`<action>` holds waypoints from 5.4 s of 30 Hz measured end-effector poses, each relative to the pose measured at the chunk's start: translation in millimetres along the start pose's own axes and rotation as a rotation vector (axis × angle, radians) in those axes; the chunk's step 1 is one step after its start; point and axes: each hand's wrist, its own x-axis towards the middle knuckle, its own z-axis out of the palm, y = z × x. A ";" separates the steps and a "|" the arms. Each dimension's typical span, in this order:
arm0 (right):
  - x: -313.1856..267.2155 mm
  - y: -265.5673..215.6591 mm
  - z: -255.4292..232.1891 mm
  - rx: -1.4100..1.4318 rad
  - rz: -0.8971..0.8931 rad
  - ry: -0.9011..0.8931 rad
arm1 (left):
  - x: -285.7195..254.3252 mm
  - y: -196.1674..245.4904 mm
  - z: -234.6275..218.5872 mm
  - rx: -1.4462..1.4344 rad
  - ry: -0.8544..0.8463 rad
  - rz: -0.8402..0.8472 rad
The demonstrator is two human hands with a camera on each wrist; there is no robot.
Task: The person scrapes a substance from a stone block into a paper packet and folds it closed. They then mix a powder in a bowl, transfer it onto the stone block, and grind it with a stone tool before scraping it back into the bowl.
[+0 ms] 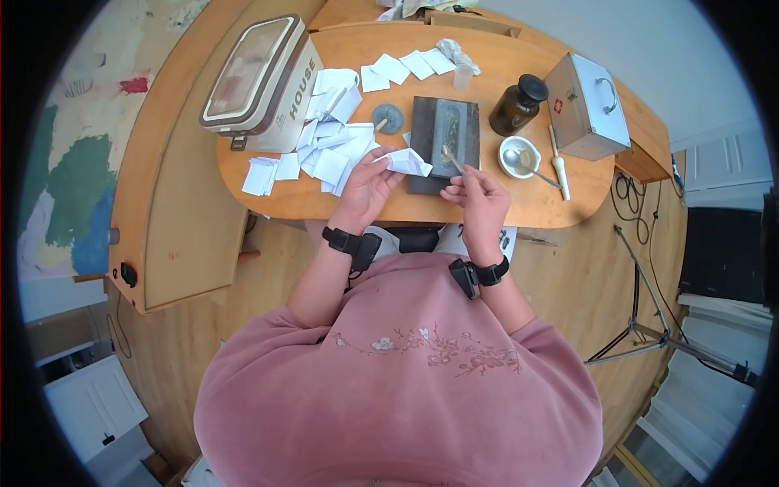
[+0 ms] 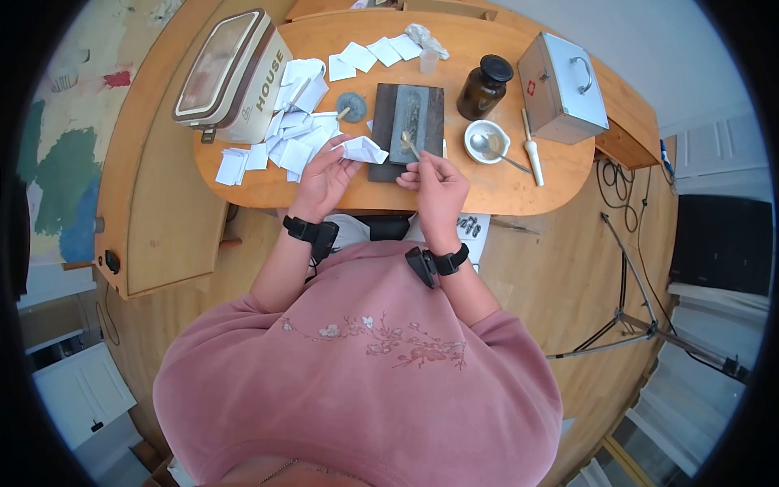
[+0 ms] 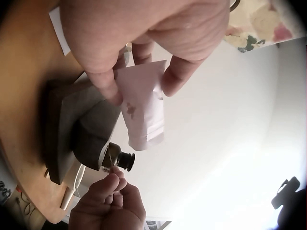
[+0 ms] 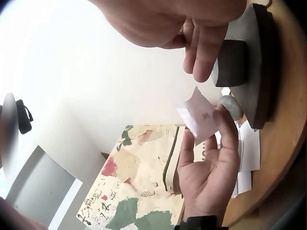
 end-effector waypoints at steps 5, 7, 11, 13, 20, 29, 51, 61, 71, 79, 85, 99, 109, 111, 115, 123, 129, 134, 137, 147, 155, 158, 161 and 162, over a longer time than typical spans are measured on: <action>-5.6 -10.6 -8.3 0.060 -0.001 0.004 | 9.8 -2.6 1.9 -0.005 -0.039 -0.013; -13.6 -22.7 -13.2 0.053 -0.008 -0.019 | 13.5 -3.5 5.8 -0.001 -0.047 -0.026; -24.7 -38.3 -18.3 -0.026 -0.027 -0.106 | 15.8 -5.1 10.5 -0.016 -0.071 -0.046; -25.3 -35.1 -18.4 -0.035 -0.039 -0.145 | 16.1 -6.2 10.2 -0.029 -0.085 -0.051; -21.0 -29.5 -6.9 -0.651 -0.668 -0.355 | 8.3 -6.7 14.8 -0.051 -0.107 -0.063; -6.5 -27.8 -20.2 -0.755 -0.818 -0.150 | 4.9 -7.7 -3.4 -0.103 -0.102 -0.042; 15.2 -33.2 -25.7 -1.042 -0.949 -0.491 | -6.9 7.2 -5.0 -0.060 -0.025 0.034; 8.3 -24.2 -28.3 -1.111 -1.031 -0.363 | -5.0 0.7 0.3 -0.066 -0.050 0.003; -8.0 6.6 -11.2 -0.910 -0.861 -0.278 | -8.4 1.1 -2.9 -0.056 -0.049 -0.002; -7.7 11.9 5.3 -0.810 -0.791 -0.254 | -4.9 -1.9 -3.3 -0.067 -0.032 -0.010; -4.1 18.5 13.3 -0.751 -0.760 -0.223 | -1.7 -2.4 -10.6 -0.059 -0.030 -0.002; 1.5 22.2 17.5 -0.149 -0.304 -0.040 | -1.8 -2.7 -5.9 -0.060 0.005 -0.012; -4.0 -3.9 -5.3 -0.012 -0.235 -0.075 | 9.5 -12.9 -0.3 -0.092 -0.054 -0.061; -10.0 -11.3 -9.1 -0.013 -0.244 -0.098 | 10.6 -12.5 0.4 -0.099 -0.070 -0.067; -17.8 -14.7 -13.5 -0.087 -0.283 -0.230 | 11.7 -13.2 7.3 -0.117 -0.067 -0.079; -14.6 -26.3 -14.5 -0.702 -0.824 -0.486 | 7.5 -14.5 4.4 -0.150 -0.090 -0.091; 1.7 -13.0 -21.5 -0.720 -0.824 -0.150 | 3.6 -8.3 -3.3 -0.168 -0.046 -0.070; 11.2 -1.9 -17.1 -0.896 -0.906 -0.189 | 0.3 -3.7 -10.1 -0.168 -0.027 -0.049; 9.5 8.6 -13.9 -0.870 -0.808 -0.201 | -1.6 -2.5 -11.3 -0.169 -0.016 -0.041; 0.6 24.0 3.0 -0.116 -0.242 -0.123 | 1.6 -7.5 -8.3 -0.134 -0.013 -0.055; 3.4 19.5 -5.3 0.043 -0.156 -0.053 | 6.9 -12.1 -3.3 -0.112 -0.031 -0.080; -5.4 11.7 -8.7 0.023 -0.207 -0.091 | 9.0 -14.0 -2.2 -0.101 -0.025 -0.093; -15.9 3.0 -12.1 0.004 -0.257 -0.144 | 9.9 -13.4 1.2 -0.096 -0.024 -0.088; -19.1 1.6 -12.3 0.007 -0.257 -0.143 | 9.7 -12.6 2.9 -0.093 -0.024 -0.089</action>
